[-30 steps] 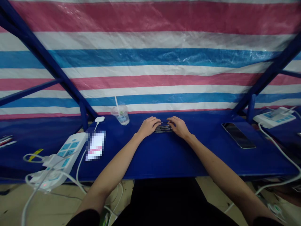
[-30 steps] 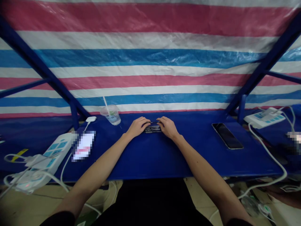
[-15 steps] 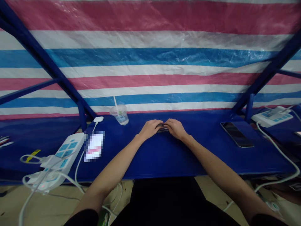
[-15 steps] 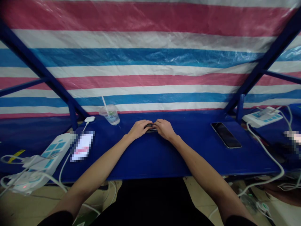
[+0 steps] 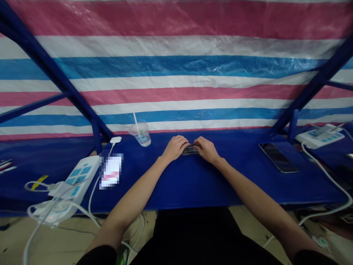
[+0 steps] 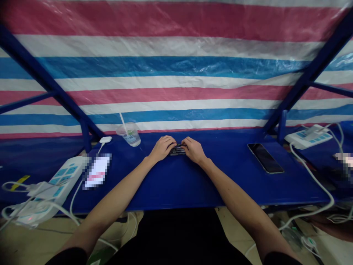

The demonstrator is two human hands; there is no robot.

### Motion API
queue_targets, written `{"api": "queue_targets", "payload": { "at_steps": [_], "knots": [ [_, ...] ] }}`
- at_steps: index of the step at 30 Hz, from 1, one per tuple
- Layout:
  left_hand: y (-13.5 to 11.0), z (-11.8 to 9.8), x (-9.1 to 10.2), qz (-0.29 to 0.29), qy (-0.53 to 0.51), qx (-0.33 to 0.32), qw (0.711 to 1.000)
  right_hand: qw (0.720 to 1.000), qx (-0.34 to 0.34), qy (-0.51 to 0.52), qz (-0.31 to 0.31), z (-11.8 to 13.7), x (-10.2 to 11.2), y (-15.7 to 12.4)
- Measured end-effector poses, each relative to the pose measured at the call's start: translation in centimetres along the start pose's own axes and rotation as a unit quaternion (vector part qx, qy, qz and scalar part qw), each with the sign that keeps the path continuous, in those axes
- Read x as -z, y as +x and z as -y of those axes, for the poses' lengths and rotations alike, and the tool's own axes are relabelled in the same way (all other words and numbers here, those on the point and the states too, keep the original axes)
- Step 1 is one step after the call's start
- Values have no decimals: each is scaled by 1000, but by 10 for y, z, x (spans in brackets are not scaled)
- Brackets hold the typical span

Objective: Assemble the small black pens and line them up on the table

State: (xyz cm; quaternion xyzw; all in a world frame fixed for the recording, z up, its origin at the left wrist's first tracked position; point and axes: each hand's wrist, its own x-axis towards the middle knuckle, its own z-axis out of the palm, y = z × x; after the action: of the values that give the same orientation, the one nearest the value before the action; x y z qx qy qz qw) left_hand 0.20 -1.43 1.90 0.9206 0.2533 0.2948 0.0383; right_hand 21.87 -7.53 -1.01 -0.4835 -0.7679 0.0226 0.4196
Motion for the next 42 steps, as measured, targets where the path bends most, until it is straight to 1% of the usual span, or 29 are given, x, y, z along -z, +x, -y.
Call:
{"api": "queue_targets", "payload": {
  "at_steps": [4,10,15,21,24,30,38,40,42],
  "knots": [
    [0,5,-1,8,-1,-7,1000,1000,-3,-3,4,-2,0,0],
    [-2,3,-6,16,-17,-24,999,998,-5,-25,50,-7,0,1],
    [-2,0,-4,19,-16,-14,1000,999,-2,-19,33,-5,-1,1],
    [0,2,-1,7,-3,-8,1000,1000,3,3,5,-1,3,1],
    [0,4,-2,8,0,-14,1000,1000,1,-3,12,-3,3,1],
    [-2,8,-3,13,-12,-26,1000,998,6,-38,50,-7,1,1],
    [0,4,1,10,-15,-18,1000,999,5,-45,15,-8,1,2],
    [1,4,1,7,-16,-17,1000,999,4,-47,17,-7,2,2],
    [1,5,1,7,-16,-17,1000,998,1,-48,32,-7,2,2]
  ]
}}
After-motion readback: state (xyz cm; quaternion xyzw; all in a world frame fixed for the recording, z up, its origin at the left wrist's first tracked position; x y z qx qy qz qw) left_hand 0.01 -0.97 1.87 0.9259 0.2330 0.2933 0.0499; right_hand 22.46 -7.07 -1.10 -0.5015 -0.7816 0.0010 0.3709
